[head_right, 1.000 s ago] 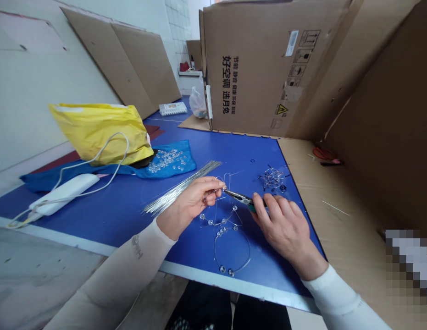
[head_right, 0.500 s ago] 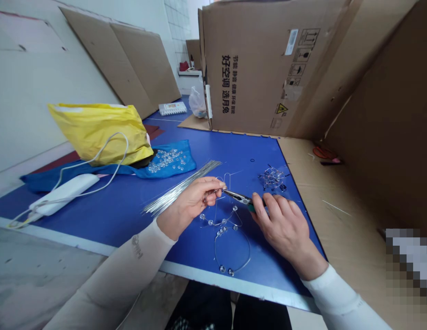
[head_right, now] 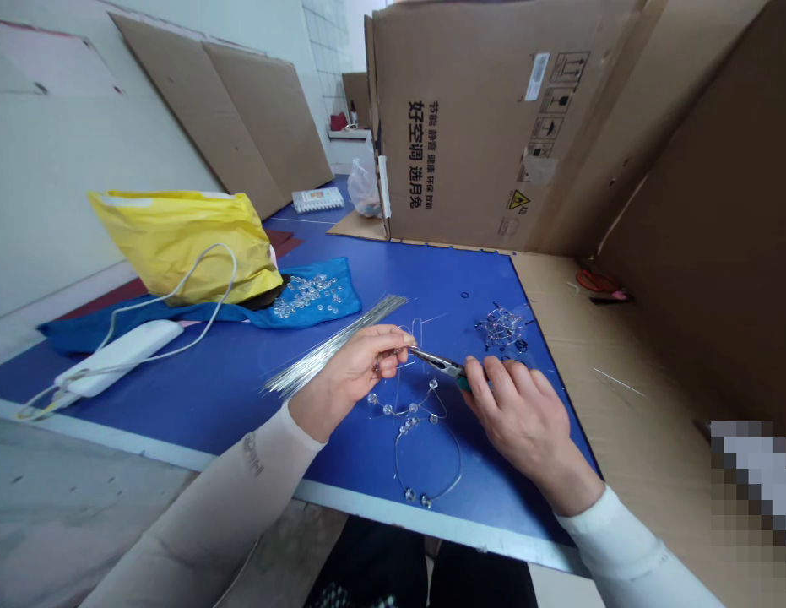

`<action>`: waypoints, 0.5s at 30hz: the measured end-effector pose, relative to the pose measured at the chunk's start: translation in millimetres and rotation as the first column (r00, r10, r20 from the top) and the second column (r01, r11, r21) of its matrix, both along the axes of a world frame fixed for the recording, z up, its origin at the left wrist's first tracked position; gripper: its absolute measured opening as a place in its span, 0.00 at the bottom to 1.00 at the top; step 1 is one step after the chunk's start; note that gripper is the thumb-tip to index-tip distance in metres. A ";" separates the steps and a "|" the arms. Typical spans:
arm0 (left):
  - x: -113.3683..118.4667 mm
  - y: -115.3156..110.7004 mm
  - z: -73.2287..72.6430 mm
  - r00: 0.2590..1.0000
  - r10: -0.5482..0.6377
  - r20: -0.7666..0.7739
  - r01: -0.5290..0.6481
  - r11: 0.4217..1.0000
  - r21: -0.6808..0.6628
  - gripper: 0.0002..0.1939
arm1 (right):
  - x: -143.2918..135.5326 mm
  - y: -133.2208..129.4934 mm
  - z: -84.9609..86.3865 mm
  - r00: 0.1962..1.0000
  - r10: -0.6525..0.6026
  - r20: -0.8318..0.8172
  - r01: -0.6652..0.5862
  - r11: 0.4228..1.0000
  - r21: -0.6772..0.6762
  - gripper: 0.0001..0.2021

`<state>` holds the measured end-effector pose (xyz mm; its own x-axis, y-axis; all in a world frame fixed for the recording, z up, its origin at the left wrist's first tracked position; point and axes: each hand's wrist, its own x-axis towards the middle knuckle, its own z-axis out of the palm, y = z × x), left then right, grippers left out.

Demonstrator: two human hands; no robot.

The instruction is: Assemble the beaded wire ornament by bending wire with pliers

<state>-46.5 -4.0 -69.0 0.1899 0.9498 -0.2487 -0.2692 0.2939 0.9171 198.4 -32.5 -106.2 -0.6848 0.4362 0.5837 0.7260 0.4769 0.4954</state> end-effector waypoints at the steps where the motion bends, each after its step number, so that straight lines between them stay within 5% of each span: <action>1: -0.2 0.1 -0.2 1.000 0.001 -0.004 -0.001 1.000 0.004 0.08 | 0.2 -0.1 -0.1 1.000 -0.006 0.005 0.006 1.000 -0.011 0.15; 15: -2.7 3.2 -4.5 0.993 -0.027 -0.119 0.042 0.991 0.124 0.07 | 0.4 0.5 4.7 1.000 0.026 -0.015 -0.027 0.995 -0.095 0.11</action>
